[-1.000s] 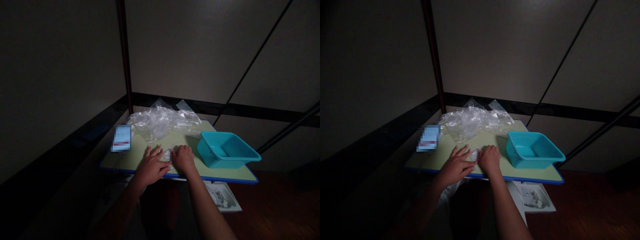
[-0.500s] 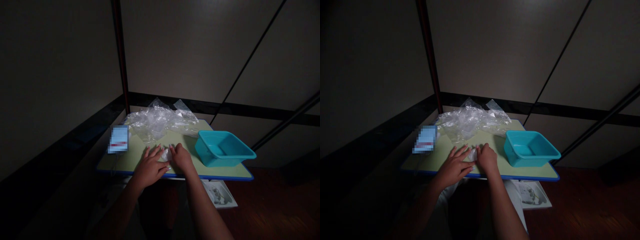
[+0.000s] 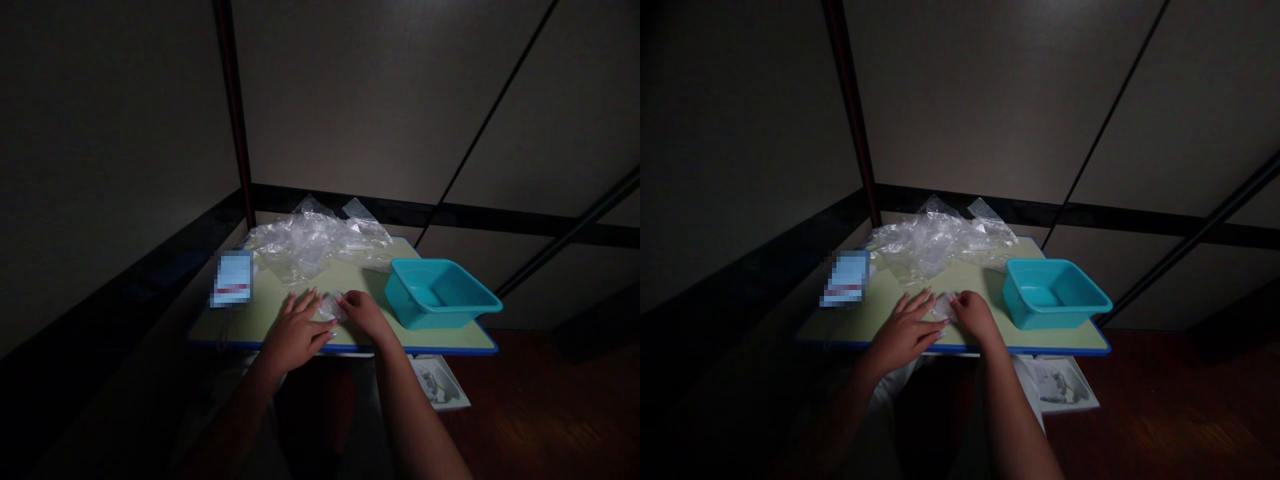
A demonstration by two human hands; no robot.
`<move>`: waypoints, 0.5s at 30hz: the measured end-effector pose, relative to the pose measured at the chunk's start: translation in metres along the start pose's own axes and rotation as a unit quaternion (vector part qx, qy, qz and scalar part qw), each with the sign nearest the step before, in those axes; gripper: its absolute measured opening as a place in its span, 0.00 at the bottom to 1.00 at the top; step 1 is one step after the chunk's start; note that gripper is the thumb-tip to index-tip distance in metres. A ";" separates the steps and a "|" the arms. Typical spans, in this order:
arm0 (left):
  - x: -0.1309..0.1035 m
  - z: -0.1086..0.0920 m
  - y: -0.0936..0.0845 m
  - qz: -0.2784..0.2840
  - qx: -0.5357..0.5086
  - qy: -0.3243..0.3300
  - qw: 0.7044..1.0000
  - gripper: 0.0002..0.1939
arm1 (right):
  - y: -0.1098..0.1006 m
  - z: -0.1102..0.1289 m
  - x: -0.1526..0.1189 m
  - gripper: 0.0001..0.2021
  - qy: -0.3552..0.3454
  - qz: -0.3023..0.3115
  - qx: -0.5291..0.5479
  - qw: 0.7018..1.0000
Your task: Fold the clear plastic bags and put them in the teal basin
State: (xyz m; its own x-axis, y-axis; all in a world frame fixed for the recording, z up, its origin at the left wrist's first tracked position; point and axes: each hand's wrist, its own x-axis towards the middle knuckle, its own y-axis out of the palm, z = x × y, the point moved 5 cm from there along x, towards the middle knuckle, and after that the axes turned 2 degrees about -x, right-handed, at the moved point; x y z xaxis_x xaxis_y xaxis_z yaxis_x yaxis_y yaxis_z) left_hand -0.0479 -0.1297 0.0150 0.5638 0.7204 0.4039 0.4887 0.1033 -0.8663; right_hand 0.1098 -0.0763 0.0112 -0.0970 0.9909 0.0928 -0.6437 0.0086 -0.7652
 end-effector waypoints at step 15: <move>0.040 0.014 0.009 -0.114 -0.565 -0.217 0.788 0.25 | -0.047 0.022 -0.031 0.11 -0.057 -0.105 0.107 0.987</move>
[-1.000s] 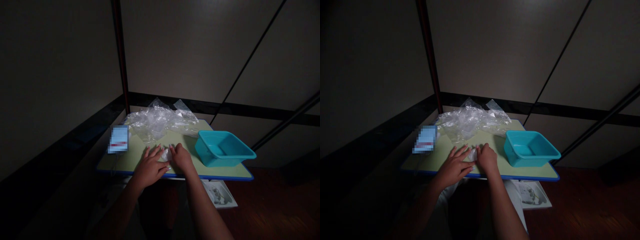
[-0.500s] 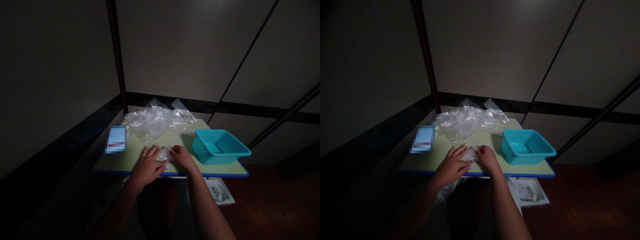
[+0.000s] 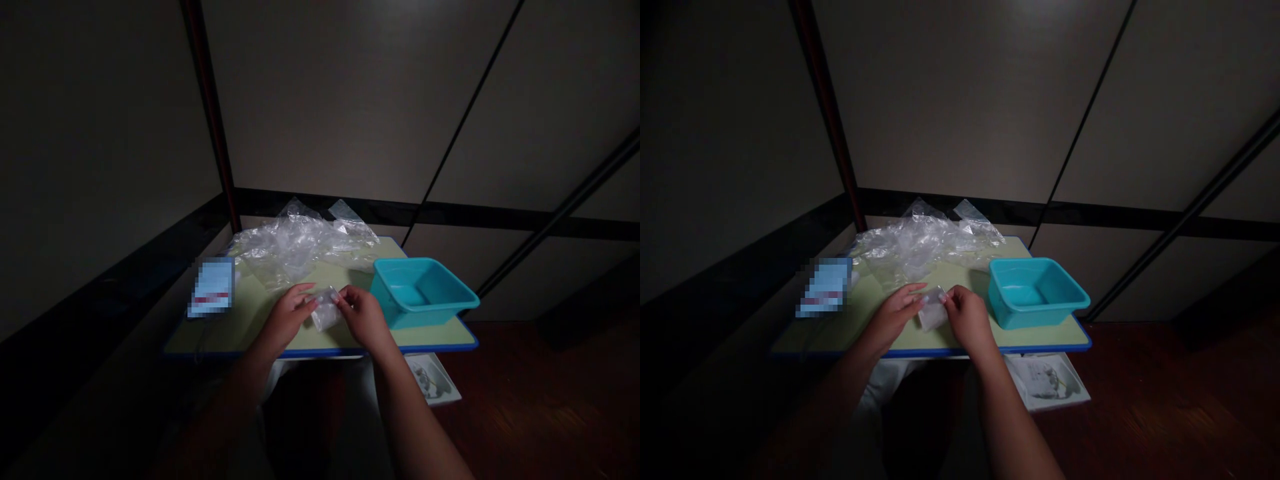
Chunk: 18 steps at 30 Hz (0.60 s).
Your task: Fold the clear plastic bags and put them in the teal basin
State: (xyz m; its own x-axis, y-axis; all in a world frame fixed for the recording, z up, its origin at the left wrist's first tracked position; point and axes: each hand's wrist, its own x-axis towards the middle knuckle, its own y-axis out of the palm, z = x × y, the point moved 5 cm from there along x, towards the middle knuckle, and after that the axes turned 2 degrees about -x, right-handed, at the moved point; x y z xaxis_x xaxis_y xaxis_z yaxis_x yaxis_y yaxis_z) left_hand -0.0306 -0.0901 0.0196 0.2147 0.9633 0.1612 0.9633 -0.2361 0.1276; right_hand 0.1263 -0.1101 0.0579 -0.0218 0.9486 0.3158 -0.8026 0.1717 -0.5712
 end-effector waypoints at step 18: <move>0.042 -0.041 0.107 0.090 -0.130 -0.073 0.985 0.21 | -0.120 -0.008 0.018 0.13 -0.089 0.023 0.101 0.991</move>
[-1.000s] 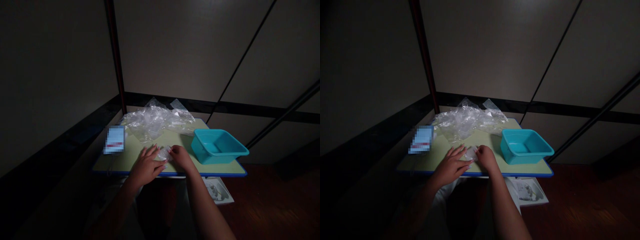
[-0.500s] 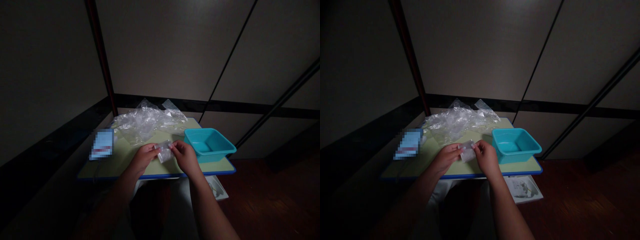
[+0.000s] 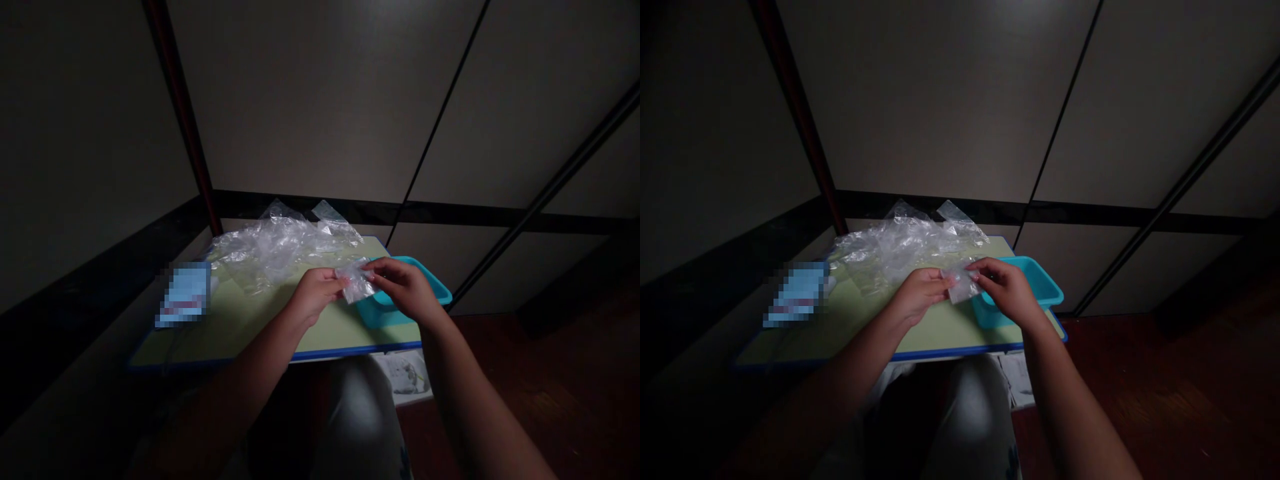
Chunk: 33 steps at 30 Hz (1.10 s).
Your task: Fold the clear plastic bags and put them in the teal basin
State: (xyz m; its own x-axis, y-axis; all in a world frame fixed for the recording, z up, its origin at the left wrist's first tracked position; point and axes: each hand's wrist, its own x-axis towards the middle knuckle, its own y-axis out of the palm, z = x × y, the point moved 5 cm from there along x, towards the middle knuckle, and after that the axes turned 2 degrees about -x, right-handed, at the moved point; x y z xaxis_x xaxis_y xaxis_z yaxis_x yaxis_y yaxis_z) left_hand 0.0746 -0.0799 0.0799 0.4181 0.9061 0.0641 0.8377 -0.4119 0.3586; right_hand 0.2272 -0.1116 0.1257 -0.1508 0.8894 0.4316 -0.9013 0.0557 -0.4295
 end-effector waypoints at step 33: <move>0.026 0.062 -0.033 -0.086 -0.003 -0.053 0.995 0.22 | -0.042 -0.133 0.037 0.15 0.306 0.178 -0.064 0.933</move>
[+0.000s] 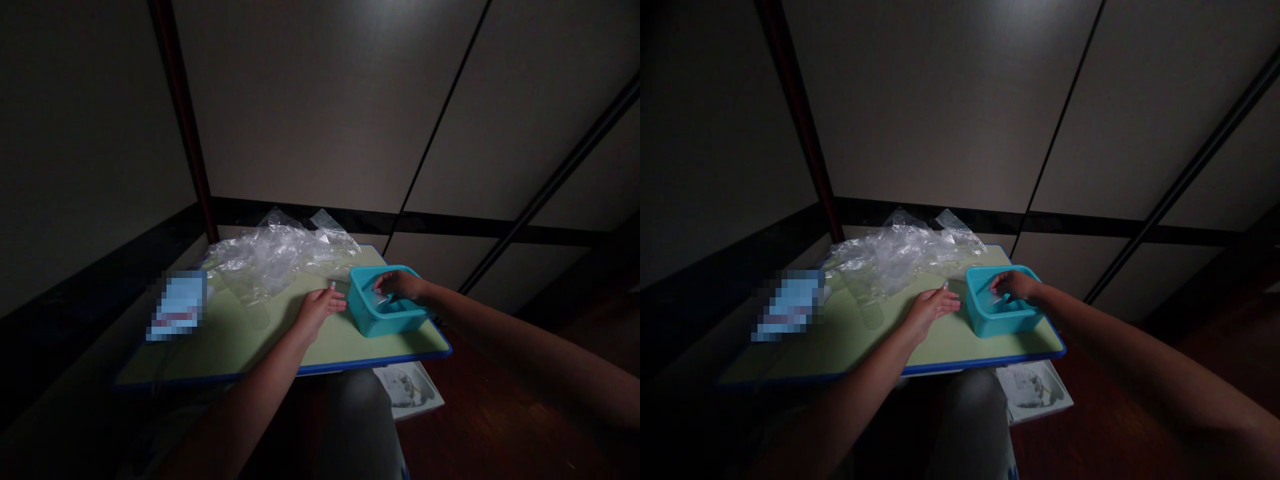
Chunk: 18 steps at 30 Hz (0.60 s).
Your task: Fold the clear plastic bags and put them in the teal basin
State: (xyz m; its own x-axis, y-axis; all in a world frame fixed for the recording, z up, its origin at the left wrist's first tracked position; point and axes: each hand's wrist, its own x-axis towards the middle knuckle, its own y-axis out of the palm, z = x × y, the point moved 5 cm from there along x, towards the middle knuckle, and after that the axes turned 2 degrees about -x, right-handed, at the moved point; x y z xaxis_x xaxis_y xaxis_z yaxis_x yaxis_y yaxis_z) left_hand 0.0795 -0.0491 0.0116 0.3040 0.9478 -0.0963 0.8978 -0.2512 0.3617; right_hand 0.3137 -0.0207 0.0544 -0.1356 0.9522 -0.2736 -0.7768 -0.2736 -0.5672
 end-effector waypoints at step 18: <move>-0.003 0.005 0.002 0.015 0.038 -0.028 0.999 0.24 | -0.009 -0.004 -0.003 0.13 0.031 0.026 0.048 0.998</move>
State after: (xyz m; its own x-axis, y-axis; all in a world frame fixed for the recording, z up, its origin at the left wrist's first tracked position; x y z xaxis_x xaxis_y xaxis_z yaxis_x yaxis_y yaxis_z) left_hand 0.0820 -0.0537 0.0079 0.3460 0.9280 -0.1384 0.9090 -0.2950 0.2944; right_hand 0.3234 -0.0217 0.0572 -0.1402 0.9262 -0.3500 -0.8252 -0.3046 -0.4756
